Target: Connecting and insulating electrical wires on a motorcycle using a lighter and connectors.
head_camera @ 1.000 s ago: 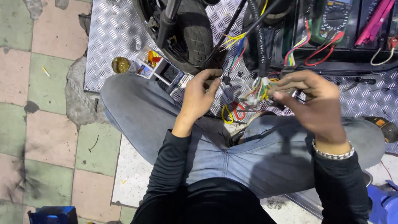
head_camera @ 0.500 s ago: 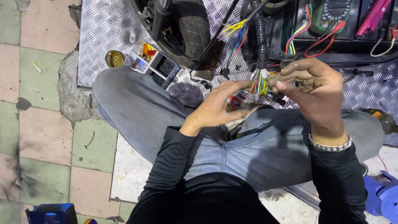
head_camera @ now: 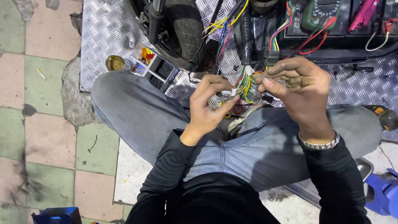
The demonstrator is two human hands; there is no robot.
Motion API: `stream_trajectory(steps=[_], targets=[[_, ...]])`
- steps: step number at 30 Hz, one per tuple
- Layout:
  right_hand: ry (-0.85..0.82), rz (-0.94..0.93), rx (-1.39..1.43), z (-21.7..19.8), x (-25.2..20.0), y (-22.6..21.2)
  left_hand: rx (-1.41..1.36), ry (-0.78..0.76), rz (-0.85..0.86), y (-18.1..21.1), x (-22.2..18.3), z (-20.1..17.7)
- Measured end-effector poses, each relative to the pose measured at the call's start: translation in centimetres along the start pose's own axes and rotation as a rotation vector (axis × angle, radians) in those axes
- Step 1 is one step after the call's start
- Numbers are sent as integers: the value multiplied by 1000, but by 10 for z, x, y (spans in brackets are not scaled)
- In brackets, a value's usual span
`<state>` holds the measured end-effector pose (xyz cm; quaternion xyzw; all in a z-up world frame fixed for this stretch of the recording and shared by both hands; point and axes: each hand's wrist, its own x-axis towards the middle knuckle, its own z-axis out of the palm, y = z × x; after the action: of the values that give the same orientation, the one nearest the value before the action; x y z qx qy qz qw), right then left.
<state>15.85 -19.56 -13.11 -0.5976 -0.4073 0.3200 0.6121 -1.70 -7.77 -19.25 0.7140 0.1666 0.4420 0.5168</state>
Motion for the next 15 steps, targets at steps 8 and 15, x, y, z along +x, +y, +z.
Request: stream_trajectory(steps=[8,15], targets=[[38,-69,18,3,0,-1,-732,111,-375,-29,9,-16],[61,-375,-652,29,6,-46,-623,-144,-299,5,48,-36]])
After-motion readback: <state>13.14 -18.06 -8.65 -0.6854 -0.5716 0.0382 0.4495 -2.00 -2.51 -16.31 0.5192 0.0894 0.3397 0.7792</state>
